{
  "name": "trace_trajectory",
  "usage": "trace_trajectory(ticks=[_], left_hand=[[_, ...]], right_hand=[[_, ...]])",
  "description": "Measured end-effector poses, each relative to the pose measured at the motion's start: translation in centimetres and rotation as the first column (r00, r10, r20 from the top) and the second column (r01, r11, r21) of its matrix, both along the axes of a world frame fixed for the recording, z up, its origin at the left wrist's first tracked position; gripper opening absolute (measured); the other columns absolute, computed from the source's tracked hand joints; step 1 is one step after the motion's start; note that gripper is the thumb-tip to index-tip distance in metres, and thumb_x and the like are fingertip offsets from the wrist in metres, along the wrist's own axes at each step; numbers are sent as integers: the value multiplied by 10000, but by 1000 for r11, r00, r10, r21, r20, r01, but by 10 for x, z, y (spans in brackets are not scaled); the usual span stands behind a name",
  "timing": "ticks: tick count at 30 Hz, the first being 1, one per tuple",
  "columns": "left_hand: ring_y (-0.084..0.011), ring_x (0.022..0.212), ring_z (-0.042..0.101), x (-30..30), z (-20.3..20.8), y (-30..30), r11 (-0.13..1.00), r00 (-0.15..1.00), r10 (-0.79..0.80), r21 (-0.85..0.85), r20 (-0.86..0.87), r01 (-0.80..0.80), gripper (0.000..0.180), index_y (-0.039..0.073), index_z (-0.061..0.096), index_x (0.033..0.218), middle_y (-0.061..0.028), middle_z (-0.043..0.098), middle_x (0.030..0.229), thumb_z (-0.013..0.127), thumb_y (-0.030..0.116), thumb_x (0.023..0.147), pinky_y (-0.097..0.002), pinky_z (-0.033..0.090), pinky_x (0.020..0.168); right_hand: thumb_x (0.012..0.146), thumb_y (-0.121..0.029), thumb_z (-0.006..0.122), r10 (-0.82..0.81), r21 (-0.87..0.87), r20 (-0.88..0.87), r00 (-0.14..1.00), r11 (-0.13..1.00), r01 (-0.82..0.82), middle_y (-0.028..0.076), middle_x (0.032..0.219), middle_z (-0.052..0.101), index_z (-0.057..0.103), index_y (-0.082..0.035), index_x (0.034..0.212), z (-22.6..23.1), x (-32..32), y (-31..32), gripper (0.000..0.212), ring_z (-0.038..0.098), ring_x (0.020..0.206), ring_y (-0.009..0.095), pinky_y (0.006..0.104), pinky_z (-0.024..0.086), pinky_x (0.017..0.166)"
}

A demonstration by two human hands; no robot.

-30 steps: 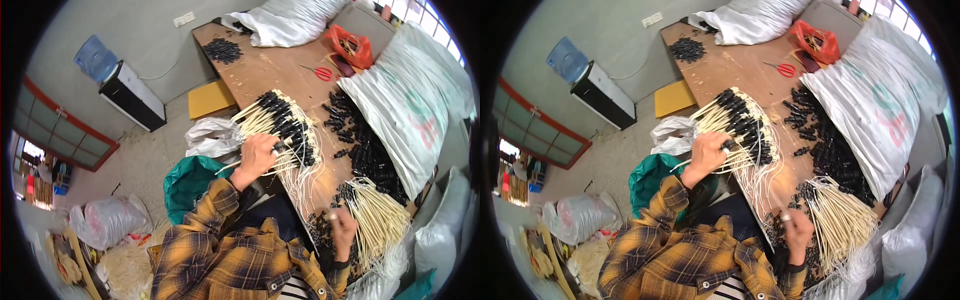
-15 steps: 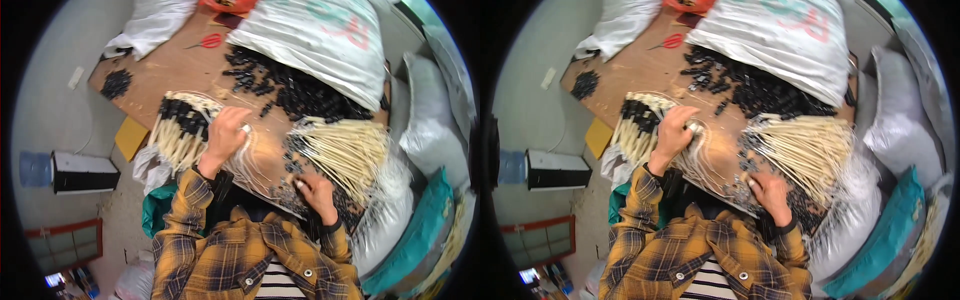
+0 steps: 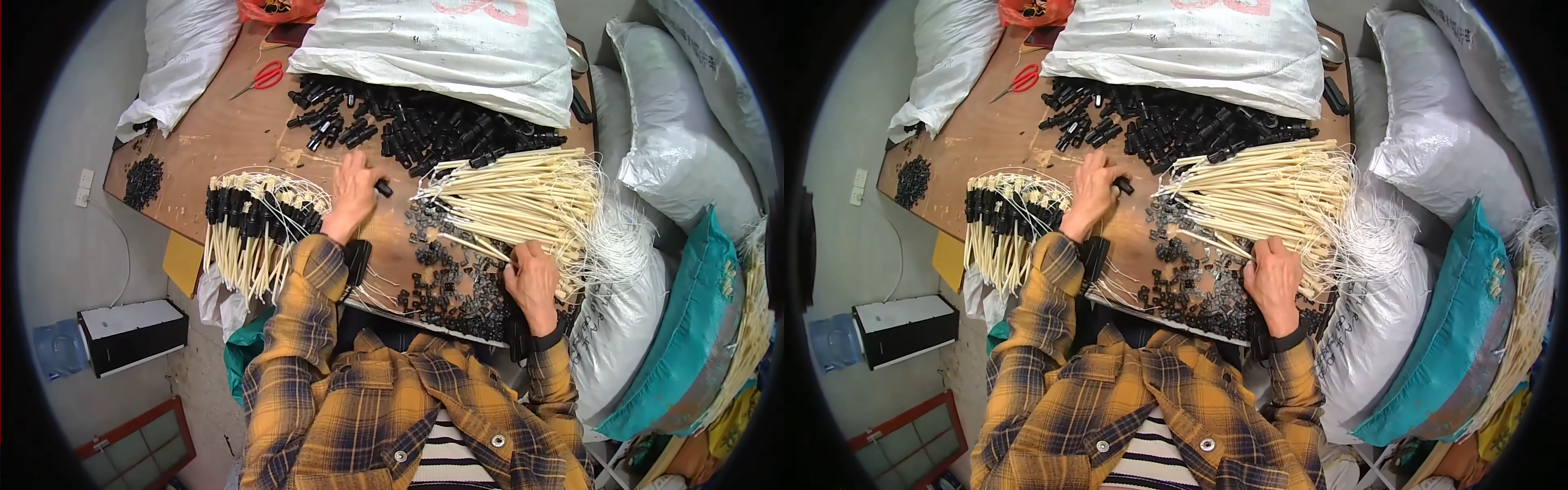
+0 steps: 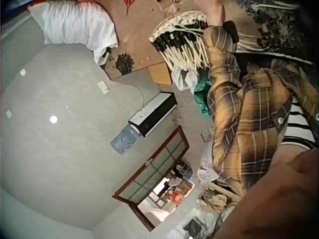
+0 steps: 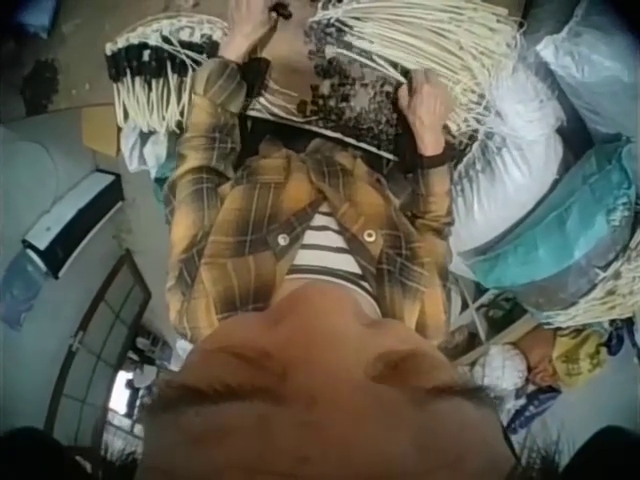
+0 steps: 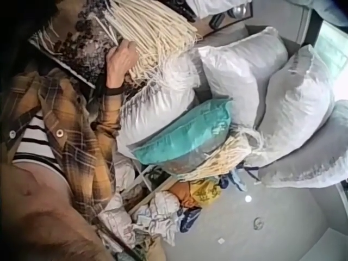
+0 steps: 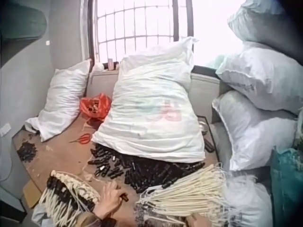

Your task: Assembling small black connectors onto bundles of white electrical wires at a workstation.

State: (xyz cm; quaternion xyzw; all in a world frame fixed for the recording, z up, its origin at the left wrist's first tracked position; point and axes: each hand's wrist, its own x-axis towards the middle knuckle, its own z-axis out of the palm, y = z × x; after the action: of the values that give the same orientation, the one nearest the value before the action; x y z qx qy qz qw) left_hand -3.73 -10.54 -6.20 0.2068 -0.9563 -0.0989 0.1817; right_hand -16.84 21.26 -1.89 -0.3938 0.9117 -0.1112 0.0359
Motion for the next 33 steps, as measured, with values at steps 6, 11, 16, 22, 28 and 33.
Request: trace_trajectory(ticks=[6,11,16,22,28,33], left_hand=[[-144,874,616,14,33,52,642,1000,-7,767,-24,23,342,65,642,1106,-60,672,960,534,-53,804,-283,487,771],[-107,921,618,33,21,64,594,983,-85,784,-162,180,409,79,628,1184,-33,678,1076,539,-78,816,-251,498,780],[-193,898,625,30,37,82,660,915,-340,639,-215,395,437,120,638,1146,-56,667,1014,582,-75,759,-283,496,762],[-237,844,579,32,14,95,802,884,-360,384,-299,457,264,97,628,957,-66,598,932,548,-65,765,-402,409,888],[-172,680,582,32,54,108,897,909,-402,154,-107,415,324,185,659,1092,-20,602,774,603,26,816,-374,487,715],[-151,583,564,43,58,94,937,948,-318,161,26,310,454,247,596,1216,-2,530,716,634,85,794,-319,447,522]], right_hand=[[779,-28,653,242,-346,-86,967,903,-256,86,793,580,633,-76,1019,12,3,-8,245,548,700,284,360,403,653],[779,-20,657,289,-371,17,957,891,-263,84,759,564,651,-93,1114,14,18,-18,343,567,646,255,358,424,579],[809,-10,658,360,-454,175,917,856,-249,96,712,563,674,-82,1085,-1,37,-29,286,600,627,266,356,470,562],[683,-275,811,262,-41,-21,965,964,-262,91,788,659,634,-164,1129,26,45,-28,493,630,604,303,389,459,490],[733,-181,791,65,-408,-50,997,910,-80,117,671,602,660,-74,919,28,21,-20,252,588,561,299,365,450,511],[777,-127,726,137,-331,115,984,939,-92,122,710,593,611,-51,823,15,18,-19,146,603,614,317,389,477,547]])
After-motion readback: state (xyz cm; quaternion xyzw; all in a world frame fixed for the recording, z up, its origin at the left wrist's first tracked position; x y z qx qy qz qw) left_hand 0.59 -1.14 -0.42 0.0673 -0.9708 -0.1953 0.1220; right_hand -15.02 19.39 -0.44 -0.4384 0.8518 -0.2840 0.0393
